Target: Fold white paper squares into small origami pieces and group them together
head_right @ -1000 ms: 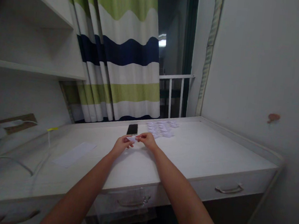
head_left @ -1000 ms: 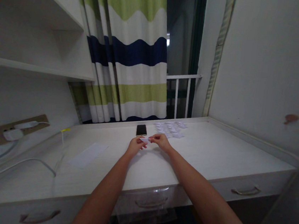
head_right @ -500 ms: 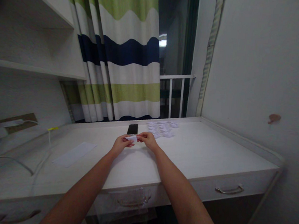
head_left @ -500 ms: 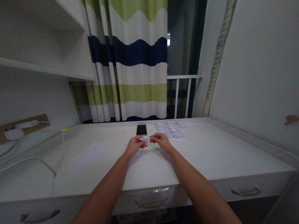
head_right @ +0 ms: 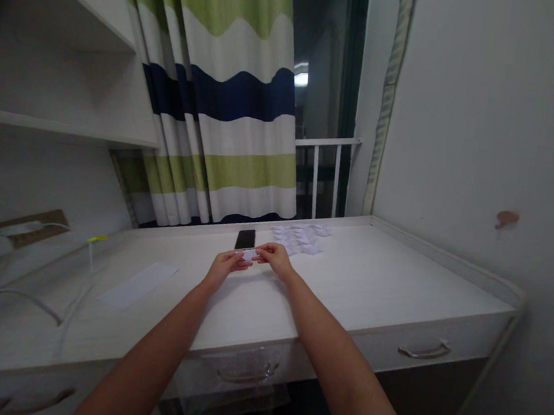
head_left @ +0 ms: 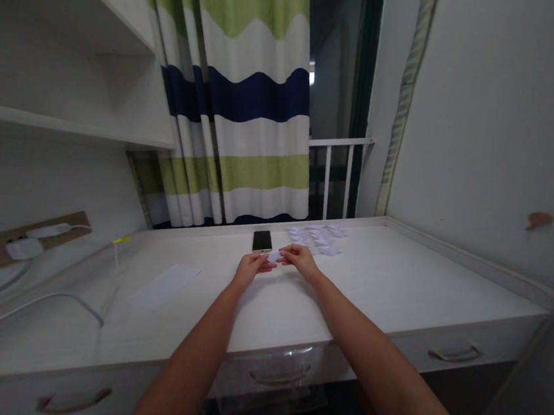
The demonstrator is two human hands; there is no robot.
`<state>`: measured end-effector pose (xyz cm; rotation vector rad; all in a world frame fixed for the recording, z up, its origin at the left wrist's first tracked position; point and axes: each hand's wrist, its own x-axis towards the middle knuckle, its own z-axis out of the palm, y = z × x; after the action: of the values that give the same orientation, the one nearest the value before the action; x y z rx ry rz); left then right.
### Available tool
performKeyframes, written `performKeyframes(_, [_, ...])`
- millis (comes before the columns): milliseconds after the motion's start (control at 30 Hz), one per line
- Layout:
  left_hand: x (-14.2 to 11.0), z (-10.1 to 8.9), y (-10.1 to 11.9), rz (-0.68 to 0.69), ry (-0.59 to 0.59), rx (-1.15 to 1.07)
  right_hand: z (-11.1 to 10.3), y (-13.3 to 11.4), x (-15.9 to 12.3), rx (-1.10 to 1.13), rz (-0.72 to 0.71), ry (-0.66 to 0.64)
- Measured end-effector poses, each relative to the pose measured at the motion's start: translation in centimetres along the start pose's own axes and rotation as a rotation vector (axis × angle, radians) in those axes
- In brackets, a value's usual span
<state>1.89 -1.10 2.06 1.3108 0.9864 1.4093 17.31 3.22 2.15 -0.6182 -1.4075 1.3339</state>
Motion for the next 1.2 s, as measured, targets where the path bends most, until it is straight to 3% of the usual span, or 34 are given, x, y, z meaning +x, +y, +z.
performKeyframes(333, [-0.05,0.08,0.01,0.029,-0.042,-0.044,-0.08,0.39,0.09,0.039,-0.060,-0.007])
performKeyframes(700, [-0.38,0.12,0.10,0.030,-0.049,0.160,0.12,0.57,0.12,-0.127,-0.174,-0.092])
performKeyframes(1200, [-0.11,0.21,-0.44,0.085,0.000,0.127,0.46,0.62,-0.11,-0.173,-0.158,-0.169])
